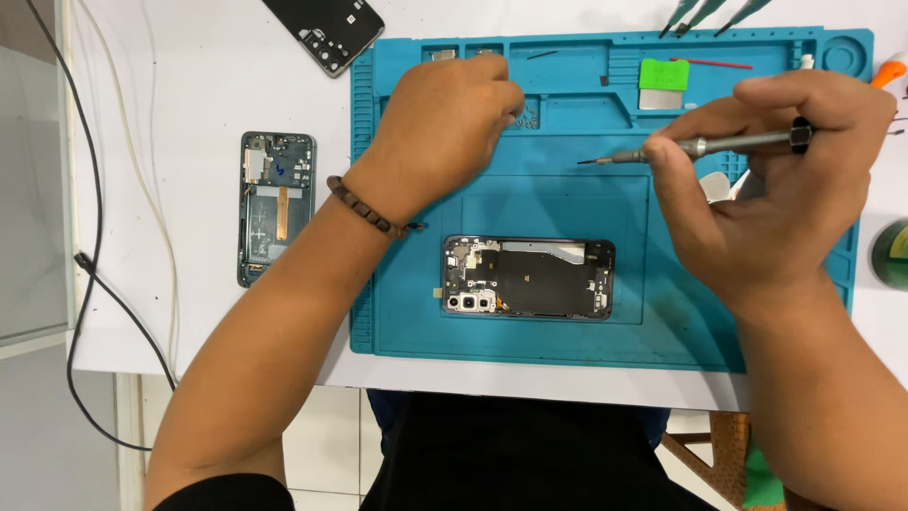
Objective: The person reassembles a disassembled smartphone on a blue work mat. They place the battery, connect ribbon cables, and secure internal components using a screwdriver. The person handles the phone, battery, screws, and tools throughout the process.
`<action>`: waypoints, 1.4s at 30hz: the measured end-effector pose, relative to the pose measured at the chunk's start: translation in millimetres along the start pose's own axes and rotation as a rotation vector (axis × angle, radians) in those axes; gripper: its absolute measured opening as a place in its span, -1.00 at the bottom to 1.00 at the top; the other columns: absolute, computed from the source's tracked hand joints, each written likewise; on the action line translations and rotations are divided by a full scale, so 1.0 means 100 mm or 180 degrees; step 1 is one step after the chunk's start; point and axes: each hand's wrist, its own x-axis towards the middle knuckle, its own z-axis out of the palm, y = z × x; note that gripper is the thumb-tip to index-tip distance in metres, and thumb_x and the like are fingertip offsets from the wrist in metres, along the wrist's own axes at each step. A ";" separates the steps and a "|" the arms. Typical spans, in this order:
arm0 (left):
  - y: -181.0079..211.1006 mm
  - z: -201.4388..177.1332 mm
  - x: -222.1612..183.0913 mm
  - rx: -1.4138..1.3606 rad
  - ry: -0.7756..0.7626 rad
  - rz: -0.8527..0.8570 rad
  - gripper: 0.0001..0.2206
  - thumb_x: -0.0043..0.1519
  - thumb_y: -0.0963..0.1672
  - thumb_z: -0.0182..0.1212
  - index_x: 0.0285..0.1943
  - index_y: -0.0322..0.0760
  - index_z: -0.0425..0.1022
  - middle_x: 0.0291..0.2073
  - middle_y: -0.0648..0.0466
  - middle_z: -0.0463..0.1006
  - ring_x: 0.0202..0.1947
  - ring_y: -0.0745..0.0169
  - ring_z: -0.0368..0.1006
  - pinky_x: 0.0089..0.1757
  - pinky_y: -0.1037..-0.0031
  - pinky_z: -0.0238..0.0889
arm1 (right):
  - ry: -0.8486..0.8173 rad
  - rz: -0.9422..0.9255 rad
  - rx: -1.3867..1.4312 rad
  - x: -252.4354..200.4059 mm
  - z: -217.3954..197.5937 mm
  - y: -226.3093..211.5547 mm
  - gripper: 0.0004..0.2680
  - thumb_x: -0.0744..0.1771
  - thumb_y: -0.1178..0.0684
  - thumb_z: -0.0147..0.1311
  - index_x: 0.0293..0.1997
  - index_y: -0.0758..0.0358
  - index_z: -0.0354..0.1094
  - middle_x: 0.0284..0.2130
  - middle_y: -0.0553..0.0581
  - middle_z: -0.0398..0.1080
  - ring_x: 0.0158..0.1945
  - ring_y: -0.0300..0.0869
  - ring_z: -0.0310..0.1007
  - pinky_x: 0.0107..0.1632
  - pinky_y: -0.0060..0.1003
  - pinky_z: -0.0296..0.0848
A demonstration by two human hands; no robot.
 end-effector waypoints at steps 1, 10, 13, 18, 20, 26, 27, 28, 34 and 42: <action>0.00 0.00 0.01 0.0002 -0.0009 0.0002 -0.81 0.10 -0.31 0.07 -0.55 -0.26 0.46 -0.62 0.06 0.27 -0.70 0.06 0.14 -0.68 0.33 -0.03 | 0.0005 0.0005 0.0006 -0.01 -0.01 0.01 -0.66 0.40 0.44 0.12 0.10 0.47 -0.13 -0.18 0.57 0.20 -0.15 0.27 0.50 -0.12 -0.03 0.45; 0.07 -0.08 0.10 0.0692 -0.0260 0.0360 -0.78 -0.07 -0.36 0.13 -0.53 -0.18 0.35 -0.65 0.08 0.25 -0.71 0.10 0.17 -0.67 0.32 0.05 | -0.0158 -0.0077 -0.0030 0.00 0.03 -0.02 -0.68 0.43 0.42 0.12 0.11 0.44 -0.12 -0.22 0.59 0.26 -0.11 0.29 0.49 -0.12 -0.04 0.44; 0.12 -0.09 0.07 0.0650 -0.0318 0.0129 -0.83 0.04 -0.33 0.13 -0.38 -0.22 0.42 -0.48 0.03 0.37 -0.52 0.02 0.32 -0.48 0.17 0.29 | -0.0019 0.0079 0.0027 -0.01 0.07 -0.03 -0.67 0.41 0.46 0.13 0.08 0.47 -0.11 -0.33 0.52 0.34 -0.18 0.21 0.49 -0.16 -0.14 0.37; 0.20 -0.42 -0.13 -0.1052 0.0435 -0.0288 -0.86 0.06 -0.29 -0.01 -0.42 -0.28 0.13 -0.45 0.03 0.19 -0.47 0.15 0.10 -0.43 0.36 0.00 | -0.0001 0.0131 0.0010 -0.04 0.06 -0.01 -0.67 0.42 0.44 0.13 0.10 0.48 -0.11 -0.32 0.53 0.34 -0.20 0.21 0.49 -0.18 -0.13 0.34; 0.37 -0.62 -0.26 -0.1413 0.0737 -0.0475 -0.86 0.05 -0.31 -0.01 -0.42 -0.28 0.15 -0.49 0.05 0.22 -0.46 0.19 0.14 -0.43 0.43 0.05 | -0.0004 0.0212 0.0044 -0.03 0.06 -0.07 -0.67 0.42 0.44 0.13 0.10 0.48 -0.11 -0.32 0.53 0.35 -0.20 0.20 0.48 -0.17 -0.14 0.35; 0.78 -0.79 -0.65 -0.2837 0.1256 -0.1576 -0.82 0.14 -0.32 0.11 -0.37 -0.22 0.25 -0.41 0.08 0.40 -0.36 0.31 0.33 -0.29 0.58 0.28 | -0.0097 0.0301 0.0382 0.03 0.16 -0.26 -0.67 0.39 0.47 0.08 0.04 0.45 -0.16 -0.37 0.54 0.30 -0.29 0.16 0.48 -0.23 -0.20 0.44; 0.83 -0.78 -0.71 -0.3283 0.1306 -0.1778 -0.83 0.15 -0.32 0.11 -0.34 -0.23 0.28 -0.38 0.06 0.41 -0.33 0.30 0.36 -0.26 0.60 0.32 | -0.0168 0.0415 0.0578 0.06 0.17 -0.32 -0.66 0.37 0.48 0.04 0.03 0.40 -0.19 -0.37 0.54 0.29 -0.32 0.13 0.47 -0.25 -0.22 0.47; 0.86 -0.75 -0.74 -0.3281 0.1326 -0.1782 -0.83 0.15 -0.32 0.11 -0.34 -0.23 0.28 -0.38 0.06 0.41 -0.33 0.30 0.36 -0.26 0.60 0.32 | -0.0182 0.0401 0.0578 0.06 0.19 -0.35 -0.66 0.37 0.48 0.04 0.03 0.40 -0.19 -0.37 0.54 0.29 -0.32 0.13 0.47 -0.25 -0.22 0.47; 1.01 -0.62 -0.85 -0.4688 0.1517 -0.1933 -0.82 0.18 -0.27 0.18 -0.08 -0.29 0.37 -0.33 0.01 0.49 -0.29 0.24 0.51 -0.17 0.55 0.48 | -0.0163 0.0637 0.0876 0.06 0.30 -0.61 -0.68 0.33 0.39 0.01 0.01 0.35 -0.18 -0.37 0.46 0.29 -0.23 0.10 0.52 -0.24 -0.24 0.56; 0.99 -0.44 -0.90 -0.5900 0.1935 -0.1772 -0.74 0.14 -0.28 0.28 0.00 -0.31 0.43 -0.34 -0.07 0.57 -0.26 0.10 0.54 -0.11 0.33 0.49 | 0.0102 0.0739 0.0940 0.06 0.39 -0.73 -0.68 0.31 0.26 0.00 -0.02 0.26 -0.21 -0.43 0.49 0.30 -0.34 0.10 0.50 -0.31 -0.21 0.53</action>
